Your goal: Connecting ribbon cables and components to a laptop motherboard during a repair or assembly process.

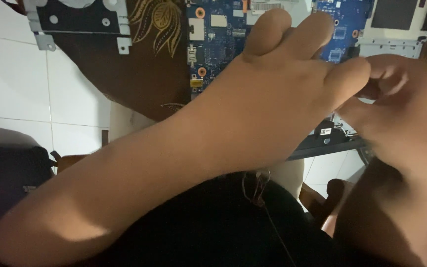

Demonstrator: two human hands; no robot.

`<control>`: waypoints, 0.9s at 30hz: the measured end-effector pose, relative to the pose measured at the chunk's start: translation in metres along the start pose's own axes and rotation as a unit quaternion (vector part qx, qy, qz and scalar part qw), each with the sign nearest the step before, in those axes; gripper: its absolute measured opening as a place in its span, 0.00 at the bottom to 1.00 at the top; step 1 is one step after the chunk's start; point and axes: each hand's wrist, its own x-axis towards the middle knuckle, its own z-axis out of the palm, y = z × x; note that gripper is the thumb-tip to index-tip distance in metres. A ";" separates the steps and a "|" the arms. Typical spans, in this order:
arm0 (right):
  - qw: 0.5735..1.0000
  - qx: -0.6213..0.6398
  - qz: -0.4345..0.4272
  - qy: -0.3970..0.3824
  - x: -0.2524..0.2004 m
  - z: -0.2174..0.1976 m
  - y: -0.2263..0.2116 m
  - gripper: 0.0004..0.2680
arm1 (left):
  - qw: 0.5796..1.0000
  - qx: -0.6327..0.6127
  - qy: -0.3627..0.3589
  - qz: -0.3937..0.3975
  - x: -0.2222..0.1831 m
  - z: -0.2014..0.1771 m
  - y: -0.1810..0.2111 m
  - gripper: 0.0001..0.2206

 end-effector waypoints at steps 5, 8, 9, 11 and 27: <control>0.999 0.048 0.013 -0.010 0.005 0.003 0.009 0.06 | 0.999 0.023 0.032 0.016 -0.001 0.000 -0.001 0.23; 0.997 0.061 0.006 -0.036 0.009 0.000 0.002 0.07 | 0.998 0.038 0.039 0.018 -0.003 0.002 -0.001 0.23; 0.997 0.061 0.006 -0.035 0.010 0.001 0.004 0.07 | 0.998 0.037 0.039 0.018 -0.003 0.001 -0.001 0.23; 0.998 0.051 -0.020 -0.039 0.012 0.001 0.008 0.05 | 0.996 0.085 0.019 0.018 -0.003 0.000 -0.001 0.24; 0.992 0.123 -0.009 0.025 -0.005 0.006 0.011 0.02 | 0.993 0.093 -0.013 0.073 -0.001 -0.004 -0.003 0.11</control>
